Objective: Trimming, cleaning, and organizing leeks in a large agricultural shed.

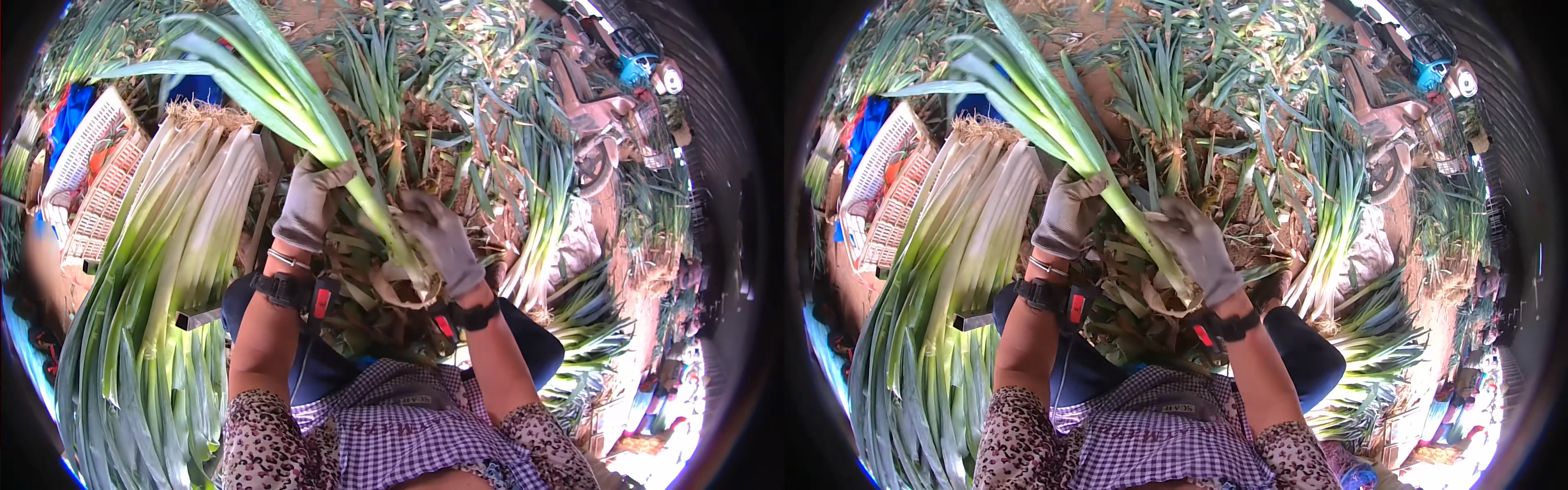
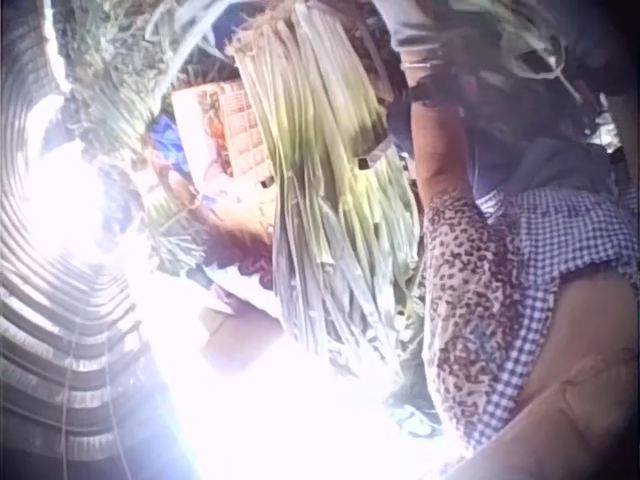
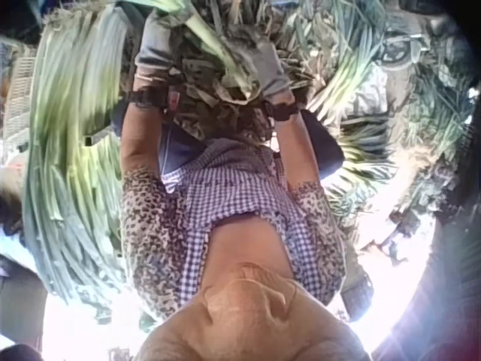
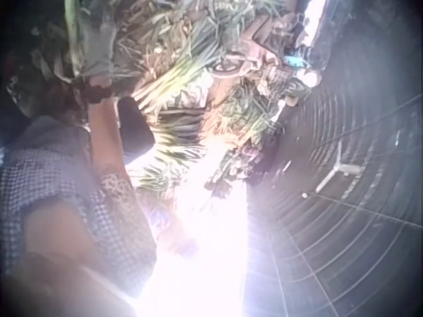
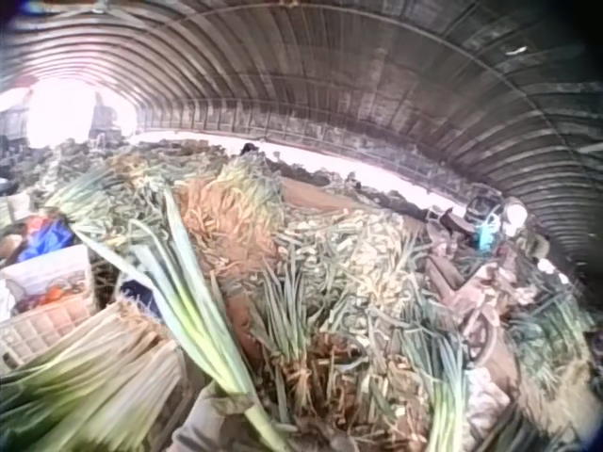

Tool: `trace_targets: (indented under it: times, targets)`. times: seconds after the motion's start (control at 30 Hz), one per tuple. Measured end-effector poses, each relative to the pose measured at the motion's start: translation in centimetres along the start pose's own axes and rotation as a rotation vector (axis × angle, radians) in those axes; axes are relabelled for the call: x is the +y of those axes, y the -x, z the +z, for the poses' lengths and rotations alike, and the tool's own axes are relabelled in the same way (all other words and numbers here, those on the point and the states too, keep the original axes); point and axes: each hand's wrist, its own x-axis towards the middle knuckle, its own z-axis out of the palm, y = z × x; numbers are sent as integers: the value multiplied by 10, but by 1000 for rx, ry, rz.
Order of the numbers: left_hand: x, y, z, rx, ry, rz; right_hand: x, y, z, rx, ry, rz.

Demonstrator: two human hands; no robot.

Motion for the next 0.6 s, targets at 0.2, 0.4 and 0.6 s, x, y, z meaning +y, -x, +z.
trace_targets:
  times: [0.2,0.4,0.6]
  targets:
    - [16,5,23,-70,-3,-59,7,16,22,-129,785,-448]
    - [3,5,16,-94,-64,-49,3,4,36,116,607,-384]
    - [-2,3,22,-126,-83,-1,13,-1,26,111,293,-338]
